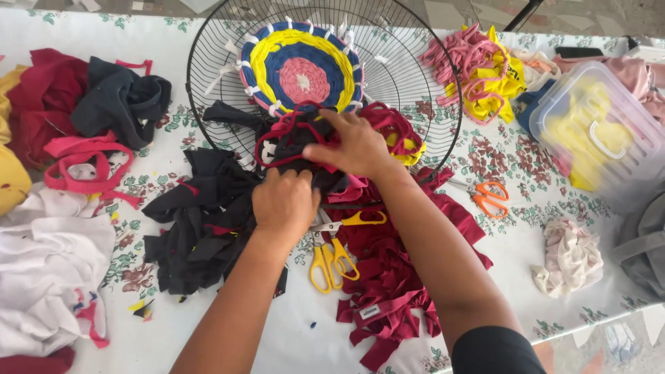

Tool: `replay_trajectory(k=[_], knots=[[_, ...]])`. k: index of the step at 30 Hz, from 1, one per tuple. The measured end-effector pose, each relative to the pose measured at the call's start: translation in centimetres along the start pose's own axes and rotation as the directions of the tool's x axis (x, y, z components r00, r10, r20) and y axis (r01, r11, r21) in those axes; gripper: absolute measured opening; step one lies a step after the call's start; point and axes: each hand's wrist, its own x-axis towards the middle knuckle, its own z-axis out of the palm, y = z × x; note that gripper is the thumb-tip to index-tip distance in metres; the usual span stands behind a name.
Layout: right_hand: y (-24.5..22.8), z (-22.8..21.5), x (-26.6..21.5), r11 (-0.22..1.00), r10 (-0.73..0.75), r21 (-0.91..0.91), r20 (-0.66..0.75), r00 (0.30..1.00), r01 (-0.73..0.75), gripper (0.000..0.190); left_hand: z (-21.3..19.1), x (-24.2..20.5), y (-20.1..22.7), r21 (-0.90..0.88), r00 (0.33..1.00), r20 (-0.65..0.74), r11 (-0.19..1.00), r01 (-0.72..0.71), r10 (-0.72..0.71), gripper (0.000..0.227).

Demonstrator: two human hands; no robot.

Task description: Knotting strips of colorful fabric scraps onto a circular metal fan guard to create a handmade rug.

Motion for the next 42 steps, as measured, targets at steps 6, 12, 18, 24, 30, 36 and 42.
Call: replay_trajectory(k=[6,12,18,24,30,36,42], knots=[[6.8,2.3,1.8,0.969,-0.089,0.212,-0.161,0.983,0.123,0.029,-4.3,-0.8,-2.7,-0.294,0.991,0.017,0.946,0.134,-0.135,0.018],[19.2,-2.2,2.1,0.823,0.496,0.548,-0.567,0.657,-0.149,0.019,-8.7,-2.8,-9.4,-0.428,0.973,-0.092,0.891,0.153,-0.212,0.03],[26.3,-0.8,-0.2,0.895,0.436,0.339,-0.8,0.412,-0.289,0.017,-8.1,-4.2,-11.2,0.135,0.961,-0.127,0.955,0.264,-0.247,0.014],[11.7,0.0,-0.5,0.856,0.399,-0.317,-0.094,0.912,-0.407,0.054,-9.6,-2.9,-6.7,0.223,0.953,0.221,0.962,0.158,-0.208,0.035],[3.1,-0.2,-0.9,0.798,0.167,-0.579,-0.053,0.985,-0.166,0.054,-9.1,-1.3,-2.5,0.024,0.998,0.068,1.0,0.0,-0.002,0.085],[4.0,2.8,-3.1,0.791,-0.048,-0.612,-0.072,0.996,-0.007,0.037,-5.7,-1.4,-1.9,-0.038,0.98,0.164,0.994,-0.106,0.111,0.047],[0.4,-0.1,-7.0,0.937,-0.319,0.092,-0.163,0.934,0.336,0.043,-7.9,-2.8,0.0,-0.126,0.989,0.008,0.981,-0.146,0.148,0.047]])
